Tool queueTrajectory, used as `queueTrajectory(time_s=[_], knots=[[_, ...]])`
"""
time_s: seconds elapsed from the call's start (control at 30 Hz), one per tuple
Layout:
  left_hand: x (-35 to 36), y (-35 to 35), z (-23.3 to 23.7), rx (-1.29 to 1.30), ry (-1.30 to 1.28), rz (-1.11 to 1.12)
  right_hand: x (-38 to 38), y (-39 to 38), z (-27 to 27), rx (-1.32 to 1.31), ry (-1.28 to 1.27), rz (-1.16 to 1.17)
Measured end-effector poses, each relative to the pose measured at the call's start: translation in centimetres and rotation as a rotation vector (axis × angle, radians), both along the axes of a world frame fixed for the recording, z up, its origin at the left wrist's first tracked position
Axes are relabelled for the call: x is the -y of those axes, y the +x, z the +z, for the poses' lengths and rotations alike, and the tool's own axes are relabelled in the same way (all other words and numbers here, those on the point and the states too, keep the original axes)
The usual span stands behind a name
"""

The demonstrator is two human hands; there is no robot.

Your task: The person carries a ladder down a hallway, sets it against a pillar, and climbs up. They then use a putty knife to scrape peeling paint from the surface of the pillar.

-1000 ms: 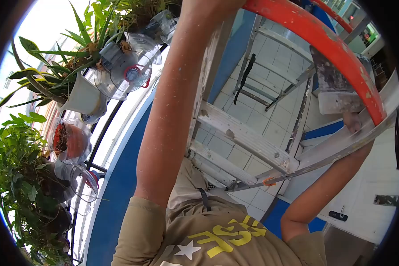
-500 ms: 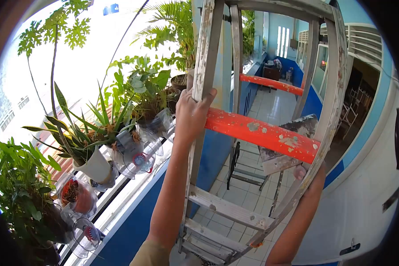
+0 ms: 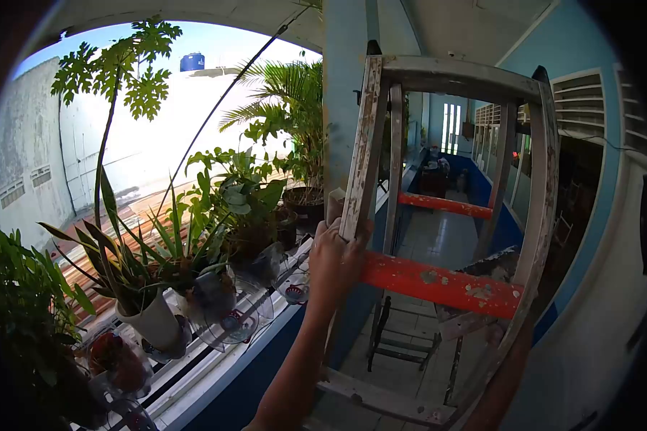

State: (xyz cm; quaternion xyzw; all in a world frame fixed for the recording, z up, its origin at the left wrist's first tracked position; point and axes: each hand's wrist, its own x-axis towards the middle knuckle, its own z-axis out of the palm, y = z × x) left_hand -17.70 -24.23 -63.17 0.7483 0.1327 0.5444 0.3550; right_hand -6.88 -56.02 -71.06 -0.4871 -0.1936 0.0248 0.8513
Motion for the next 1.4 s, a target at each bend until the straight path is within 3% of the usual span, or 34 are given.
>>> queueTrajectory(time_s=[0.4,0.57,0.6,0.7,0.73,0.77,0.83,0.87,0.9,0.93,0.97,1.0,1.03,1.07,1.2,1.37,1.4], knots=[[0.0,-0.1,-0.8,0.055,0.058,-0.057,-0.1,-0.9,-0.5,0.046,0.039,-0.076],[0.0,-0.3,-1.1,0.013,0.038,0.102,-0.5,0.5,-0.9,0.136,0.038,-0.072],[1.1,-0.7,-1.9,0.172,0.104,0.203,-0.4,1.1,-1.1,0.162,0.033,-0.071],[2.6,-1.6,-7.3,0.482,0.413,0.531,-2.1,3.7,-1.0,0.254,0.048,-0.018],[4.0,-2.7,-10.1,0.464,0.419,0.526,-2.4,6.0,-1.6,0.271,0.026,0.067],[6.4,-4.0,-13.0,0.436,0.421,0.522,-3.5,6.7,-1.2,0.240,0.190,0.137],[13.3,-5.8,-19.0,0.331,0.356,0.524,-3.6,6.9,-0.4,0.429,0.022,0.027],[16.5,-6.3,-22.1,0.302,0.288,0.484,-4.1,6.0,-0.1,0.426,0.111,0.078],[18.2,-6.5,-25.4,0.200,0.384,0.610,-4.6,5.2,0.3,0.422,0.200,0.130],[20.4,-6.4,-28.5,0.146,0.245,0.543,-6.3,6.7,0.1,0.316,0.258,0.222],[21.2,-5.7,-32.4,0.074,0.222,0.598,-7.7,7.8,-0.1,0.431,0.120,-0.036],[21.4,-4.8,-34.6,0.012,0.203,0.654,-6.8,5.5,0.1,0.349,0.173,-0.033],[22.4,-4.4,-34.6,0.019,0.217,0.665,-5.5,4.8,0.8,0.319,-0.115,-0.079],[23.4,-4.3,-34.5,0.062,0.093,0.631,-6.3,3.9,0.8,0.347,0.185,-0.058],[25.1,-5.0,-32.3,0.087,-0.235,0.472,-4.6,1.6,0.8,0.241,0.082,-0.076],[24.8,-5.2,-34.8,0.021,-0.420,0.432,-5.0,1.7,1.1,0.265,0.224,-0.097],[25.1,-5.2,-35.4,0.013,-0.420,0.430,-4.4,1.6,1.0,0.301,0.137,-0.085]])
